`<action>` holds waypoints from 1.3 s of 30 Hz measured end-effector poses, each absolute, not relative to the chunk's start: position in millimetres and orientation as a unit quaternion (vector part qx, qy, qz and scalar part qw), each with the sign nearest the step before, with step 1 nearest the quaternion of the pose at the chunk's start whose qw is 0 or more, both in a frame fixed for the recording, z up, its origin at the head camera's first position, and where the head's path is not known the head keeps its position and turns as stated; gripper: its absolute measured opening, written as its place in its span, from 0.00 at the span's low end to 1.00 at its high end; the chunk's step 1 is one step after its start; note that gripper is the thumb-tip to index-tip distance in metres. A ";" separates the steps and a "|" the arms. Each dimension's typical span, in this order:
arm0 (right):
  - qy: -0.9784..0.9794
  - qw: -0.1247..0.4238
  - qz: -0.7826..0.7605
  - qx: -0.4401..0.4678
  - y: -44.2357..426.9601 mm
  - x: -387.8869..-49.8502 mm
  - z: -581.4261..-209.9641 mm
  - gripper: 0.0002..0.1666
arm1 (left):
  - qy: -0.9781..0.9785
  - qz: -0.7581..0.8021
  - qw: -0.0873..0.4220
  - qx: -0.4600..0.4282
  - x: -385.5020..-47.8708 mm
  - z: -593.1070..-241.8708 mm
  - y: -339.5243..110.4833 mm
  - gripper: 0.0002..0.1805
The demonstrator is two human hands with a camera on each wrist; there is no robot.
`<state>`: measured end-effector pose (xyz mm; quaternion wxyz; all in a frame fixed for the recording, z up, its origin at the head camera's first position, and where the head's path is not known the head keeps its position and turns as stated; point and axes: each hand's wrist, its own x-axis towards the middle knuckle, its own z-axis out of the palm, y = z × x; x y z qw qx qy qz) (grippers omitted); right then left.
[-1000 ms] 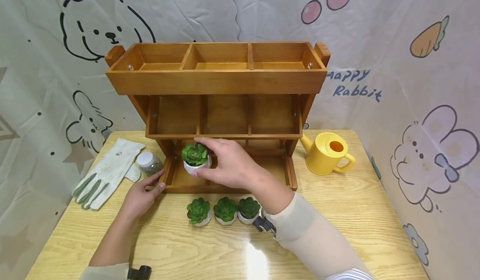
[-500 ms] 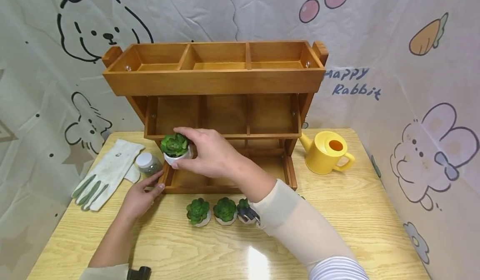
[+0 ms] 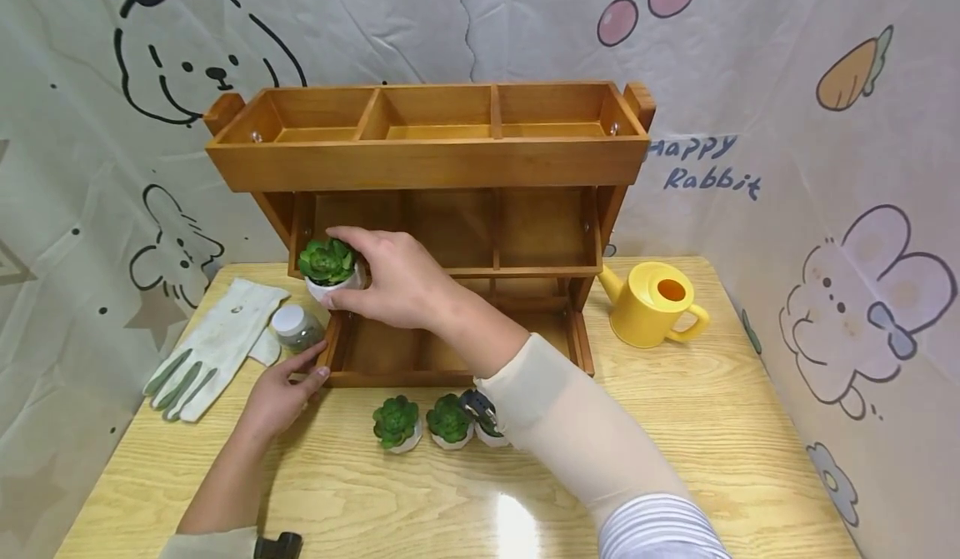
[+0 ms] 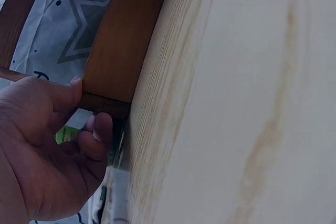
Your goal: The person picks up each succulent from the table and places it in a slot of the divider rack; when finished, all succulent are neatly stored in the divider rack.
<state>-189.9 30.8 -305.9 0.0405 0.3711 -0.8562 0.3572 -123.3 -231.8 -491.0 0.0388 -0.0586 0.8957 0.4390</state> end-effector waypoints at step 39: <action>-0.912 0.019 0.278 0.300 -22.9 -231.7 -309.5 0.49 | 0.897 0.436 0.038 -0.059 -124.2 -492.6 -233.2 0.26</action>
